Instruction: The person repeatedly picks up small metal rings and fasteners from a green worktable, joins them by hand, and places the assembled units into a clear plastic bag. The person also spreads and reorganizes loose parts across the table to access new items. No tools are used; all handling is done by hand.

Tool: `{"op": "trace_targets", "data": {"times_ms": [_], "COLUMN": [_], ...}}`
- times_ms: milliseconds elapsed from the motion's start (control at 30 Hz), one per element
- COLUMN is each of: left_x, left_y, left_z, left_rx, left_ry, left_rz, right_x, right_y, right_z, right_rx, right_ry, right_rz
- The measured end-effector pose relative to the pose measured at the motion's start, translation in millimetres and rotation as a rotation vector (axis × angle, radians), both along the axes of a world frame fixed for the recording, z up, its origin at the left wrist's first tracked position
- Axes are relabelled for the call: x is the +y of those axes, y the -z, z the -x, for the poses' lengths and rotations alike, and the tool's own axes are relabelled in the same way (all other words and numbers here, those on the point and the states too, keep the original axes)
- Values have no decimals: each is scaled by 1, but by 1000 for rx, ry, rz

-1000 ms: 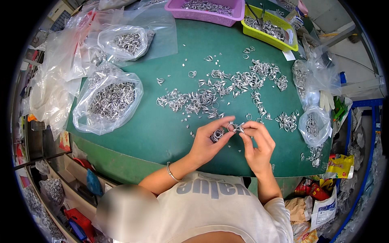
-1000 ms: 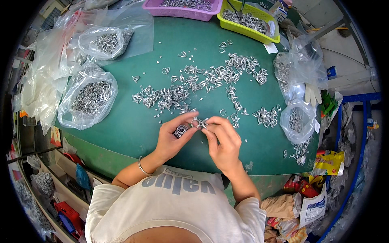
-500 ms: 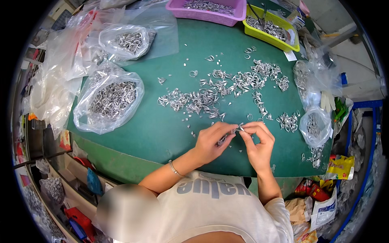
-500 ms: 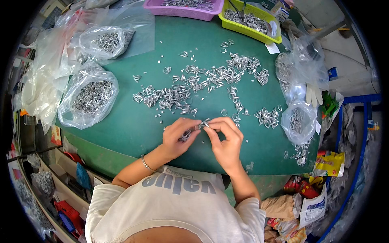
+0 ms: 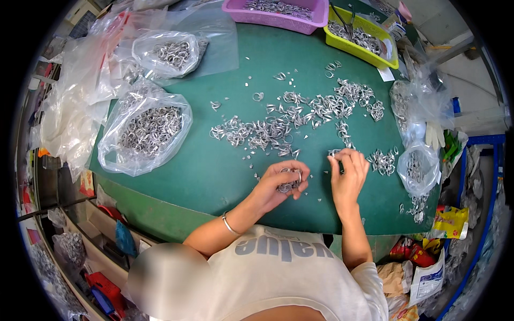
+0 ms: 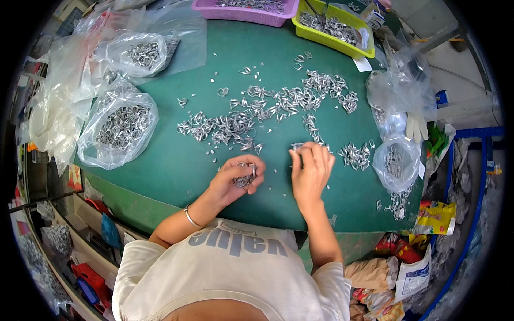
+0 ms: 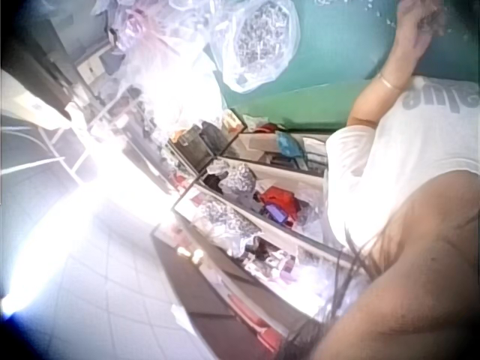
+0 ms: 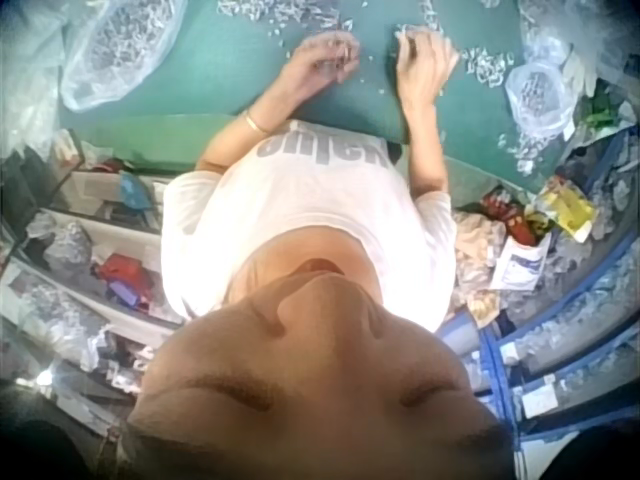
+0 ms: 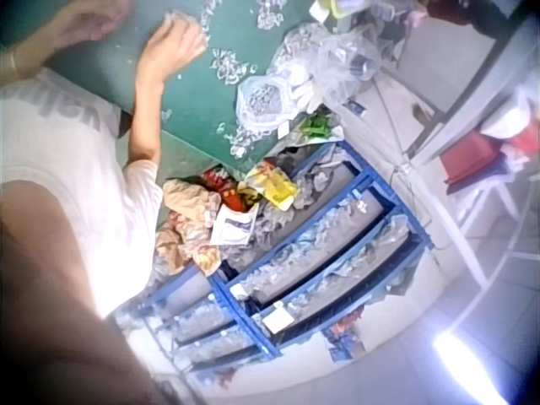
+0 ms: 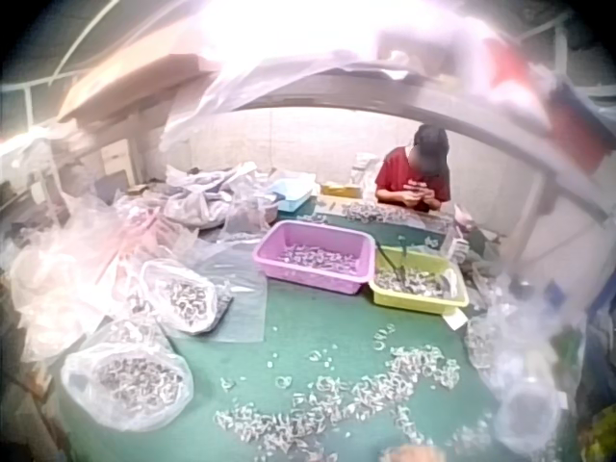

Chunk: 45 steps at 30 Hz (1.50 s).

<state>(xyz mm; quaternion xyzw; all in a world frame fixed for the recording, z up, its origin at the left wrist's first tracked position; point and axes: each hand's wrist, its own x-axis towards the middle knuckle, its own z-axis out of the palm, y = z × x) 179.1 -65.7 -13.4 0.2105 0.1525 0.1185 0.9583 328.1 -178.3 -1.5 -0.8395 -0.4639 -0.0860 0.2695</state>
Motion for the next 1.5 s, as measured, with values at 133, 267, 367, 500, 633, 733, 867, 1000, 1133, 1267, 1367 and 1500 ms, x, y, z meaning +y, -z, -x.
{"op": "trace_targets", "data": {"times_ms": [133, 267, 367, 500, 633, 733, 867, 1000, 1133, 1267, 1367, 1500], "left_x": [-2, 0, -3, 2, 1, 0, 0, 0, 1, 0, -2, 2], "left_y": [9, 31, 18, 2, 21, 20, 7, 15, 6, 4, 6, 8], "left_z": [13, 28, 28, 27, 36, 33, 29, 35, 39, 44, 44, 49], "left_rx": [66, -59, 225, 258, 248, 218, 275, 268, 284, 223, 202, 217], "left_ry": [-6, 90, 62, 31, 48, 45, 25, 94, 135, 178, 160, 124], "left_rz": [8, 33, -114, -55, 9, 25, 12, -74, -99, -152, -170, -148], "right_x": [10, 55, 87, 87, 68, 48, 35, 32, 63, 100, 113, 100], "right_y": [-5, -9, 16, 34, 43, 48, 24, 14, -1, 11, 33, 42], "right_z": [-3, 12, 20, 12, -5, -34, -54, -61, -14, 40, 41, 21], "right_rx": [-53, 350, 144, 114, 246, 499, 1091, 436, 67, 198, 184, 247], "right_ry": [74, -453, -574, -570, -443, -202, 133, 129, -218, -642, -650, -431], "right_rz": [82, -18, 44, 139, -117, -251, -410, -116, -119, 16, 110, 51]}}
